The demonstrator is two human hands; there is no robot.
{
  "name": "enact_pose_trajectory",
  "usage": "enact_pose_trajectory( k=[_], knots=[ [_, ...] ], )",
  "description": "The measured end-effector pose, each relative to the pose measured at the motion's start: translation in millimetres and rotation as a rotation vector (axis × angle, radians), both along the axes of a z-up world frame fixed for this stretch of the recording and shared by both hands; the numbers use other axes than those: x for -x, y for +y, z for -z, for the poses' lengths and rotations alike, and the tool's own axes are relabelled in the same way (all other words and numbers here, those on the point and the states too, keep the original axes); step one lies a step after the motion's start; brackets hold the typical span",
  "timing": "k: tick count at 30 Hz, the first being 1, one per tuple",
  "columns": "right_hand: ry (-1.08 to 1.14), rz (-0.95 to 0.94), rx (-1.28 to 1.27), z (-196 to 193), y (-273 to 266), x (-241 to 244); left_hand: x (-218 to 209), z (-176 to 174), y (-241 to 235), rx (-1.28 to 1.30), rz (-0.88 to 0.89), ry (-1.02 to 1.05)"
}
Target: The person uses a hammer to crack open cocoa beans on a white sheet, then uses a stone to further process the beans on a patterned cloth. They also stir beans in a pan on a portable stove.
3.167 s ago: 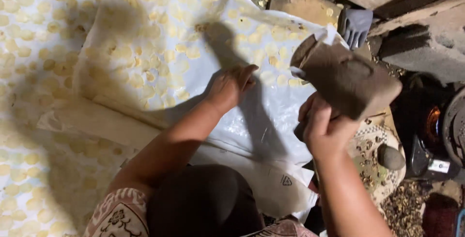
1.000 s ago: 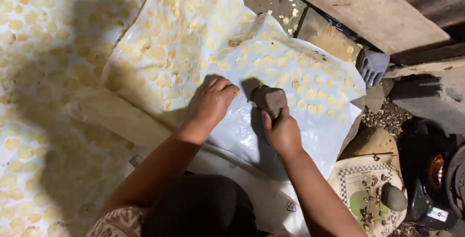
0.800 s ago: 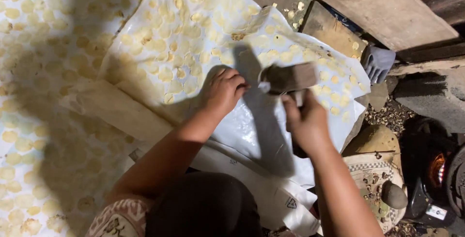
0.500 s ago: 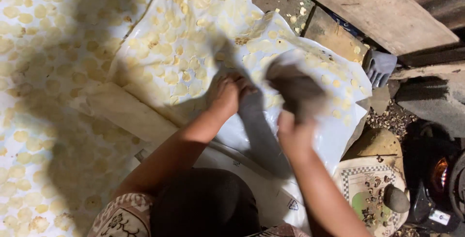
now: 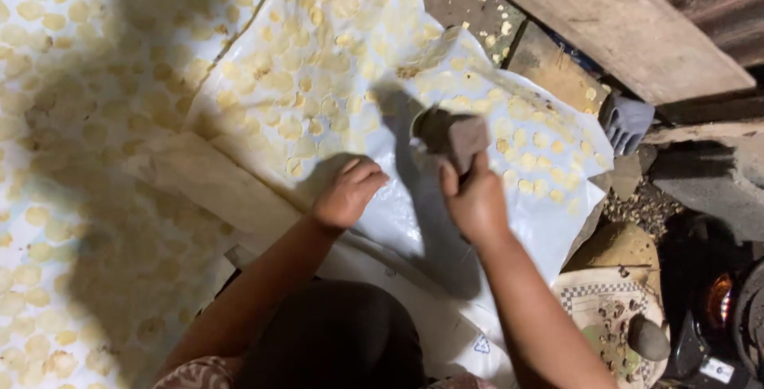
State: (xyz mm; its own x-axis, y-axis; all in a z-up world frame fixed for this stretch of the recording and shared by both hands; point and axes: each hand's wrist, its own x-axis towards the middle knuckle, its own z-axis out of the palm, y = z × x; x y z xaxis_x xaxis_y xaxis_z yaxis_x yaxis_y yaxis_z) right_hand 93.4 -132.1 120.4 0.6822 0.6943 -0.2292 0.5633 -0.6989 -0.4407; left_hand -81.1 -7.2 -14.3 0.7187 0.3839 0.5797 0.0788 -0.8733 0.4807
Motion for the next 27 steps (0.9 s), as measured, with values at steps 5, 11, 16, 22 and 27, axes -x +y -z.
enact_pose_trajectory(
  k=[5, 11, 16, 22, 27],
  knots=[
    [0.002, -0.087, 0.042, 35, 10, -16, -16, 8, -1, -0.056, -0.088, 0.019],
    [0.236, 0.081, -0.220, -71, 20, -5, -79, 32, 16, 0.239, -0.243, -0.021],
    [0.023, -0.069, -0.884, -69, 16, -2, -80, -10, 25, 0.365, -0.252, 0.339],
    [-0.109, -0.118, 0.089, 64, 36, -12, -9, -77, 31, 0.492, -0.427, 0.392],
    [0.045, -0.142, 0.093, 14, 50, -18, 31, -47, 24, 0.308, -0.543, 0.244]
  ],
)
